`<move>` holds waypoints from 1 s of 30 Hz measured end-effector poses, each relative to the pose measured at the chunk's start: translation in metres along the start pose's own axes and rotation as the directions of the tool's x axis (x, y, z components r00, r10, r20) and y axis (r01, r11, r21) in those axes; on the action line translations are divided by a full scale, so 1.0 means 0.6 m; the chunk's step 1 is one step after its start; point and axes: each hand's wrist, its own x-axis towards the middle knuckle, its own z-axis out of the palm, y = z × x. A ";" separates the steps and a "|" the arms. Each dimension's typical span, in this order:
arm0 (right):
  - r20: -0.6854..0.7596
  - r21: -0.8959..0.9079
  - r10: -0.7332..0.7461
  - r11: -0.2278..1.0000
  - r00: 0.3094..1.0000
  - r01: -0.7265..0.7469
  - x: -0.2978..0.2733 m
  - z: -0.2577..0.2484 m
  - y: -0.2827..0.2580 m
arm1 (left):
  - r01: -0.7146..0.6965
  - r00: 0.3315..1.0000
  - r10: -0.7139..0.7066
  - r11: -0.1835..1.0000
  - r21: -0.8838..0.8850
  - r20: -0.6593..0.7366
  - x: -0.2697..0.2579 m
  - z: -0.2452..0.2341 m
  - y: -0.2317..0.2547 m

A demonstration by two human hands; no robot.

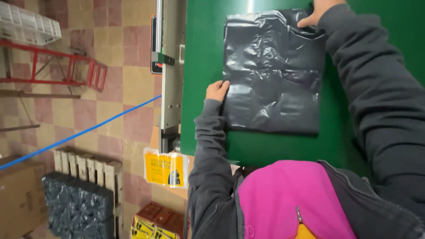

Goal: Folding black plastic bags and inserting them into yellow printed packaging sleeves.

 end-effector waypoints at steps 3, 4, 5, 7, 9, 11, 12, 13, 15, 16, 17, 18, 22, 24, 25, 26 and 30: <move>0.173 -0.140 0.102 0.987 0.980 -0.078 0.040 0.047 0.003 | 0.027 0.996 -0.032 0.997 0.069 0.079 -0.013 -0.018 0.026; 0.221 -0.182 0.162 0.976 0.962 -0.123 0.050 0.059 0.012 | 0.032 0.989 -0.031 0.999 -0.007 0.147 -0.012 -0.018 0.037; 0.221 -0.182 0.166 0.975 0.961 -0.126 0.067 0.097 0.046 | 0.032 0.988 -0.031 0.999 -0.006 0.151 -0.006 -0.017 0.027; 0.265 -0.138 0.211 0.974 0.941 -0.180 0.104 0.165 0.115 | 0.018 0.991 -0.016 1.000 -0.010 0.135 0.006 -0.009 0.007; 0.245 -0.127 0.194 0.978 0.950 -0.167 0.081 0.169 0.107 | -0.018 0.987 0.012 0.999 0.036 0.162 -0.004 -0.018 0.022; 0.200 -0.124 0.166 0.982 0.966 -0.143 0.076 0.128 0.074 | -0.078 0.983 0.064 0.994 0.074 0.174 0.010 -0.019 0.031; 0.171 -0.151 0.138 0.982 0.976 -0.112 0.059 0.102 0.043 | -0.071 0.982 0.042 0.985 0.157 0.181 0.012 -0.017 0.024; 0.142 -0.178 0.108 0.981 0.984 -0.082 0.042 0.076 0.013 | -0.065 0.982 0.020 0.969 0.239 0.187 0.014 -0.015 0.017; 0.080 -0.171 0.042 0.985 0.996 -0.028 -0.034 0.018 -0.058 | -0.031 0.974 -0.022 0.973 0.230 0.225 0.013 -0.016 0.021; 0.017 -0.171 -0.039 0.984 0.999 0.041 -0.061 -0.016 -0.097 | 0.006 0.966 -0.062 0.976 0.219 0.250 0.021 -0.020 0.027; 0.004 -0.172 -0.039 0.984 0.999 0.039 -0.111 -0.040 -0.115 | -0.006 0.967 -0.050 0.975 0.221 0.249 0.030 -0.010 0.026; -0.118 -0.204 -0.184 0.966 0.976 0.157 -0.157 -0.046 -0.141 | -0.030 0.957 -0.024 0.983 0.183 0.288 0.031 -0.012 0.014; -0.293 -0.260 -0.424 0.898 0.857 0.355 -0.382 -0.100 -0.305 | -0.056 0.963 0.003 0.980 0.193 0.268 0.047 0.009 -0.017; -0.269 -0.288 -0.424 0.892 0.865 0.348 -0.460 -0.076 -0.339 | -0.075 0.956 0.041 0.991 0.108 0.291 0.069 0.011 -0.082; -0.249 -0.318 -0.420 0.887 0.873 0.336 -0.503 -0.067 -0.351 | -0.097 0.946 0.086 0.995 0.020 0.314 0.082 0.023 -0.110; -0.260 -0.332 -0.403 0.891 0.878 0.310 -0.523 -0.038 -0.351 | -0.117 0.937 0.106 0.993 0.013 0.334 0.093 0.022 -0.133; -0.280 -0.362 -0.334 0.905 0.900 0.223 -0.584 0.000 -0.353 | -0.177 0.920 0.087 0.962 0.207 0.382 0.069 -0.016 -0.052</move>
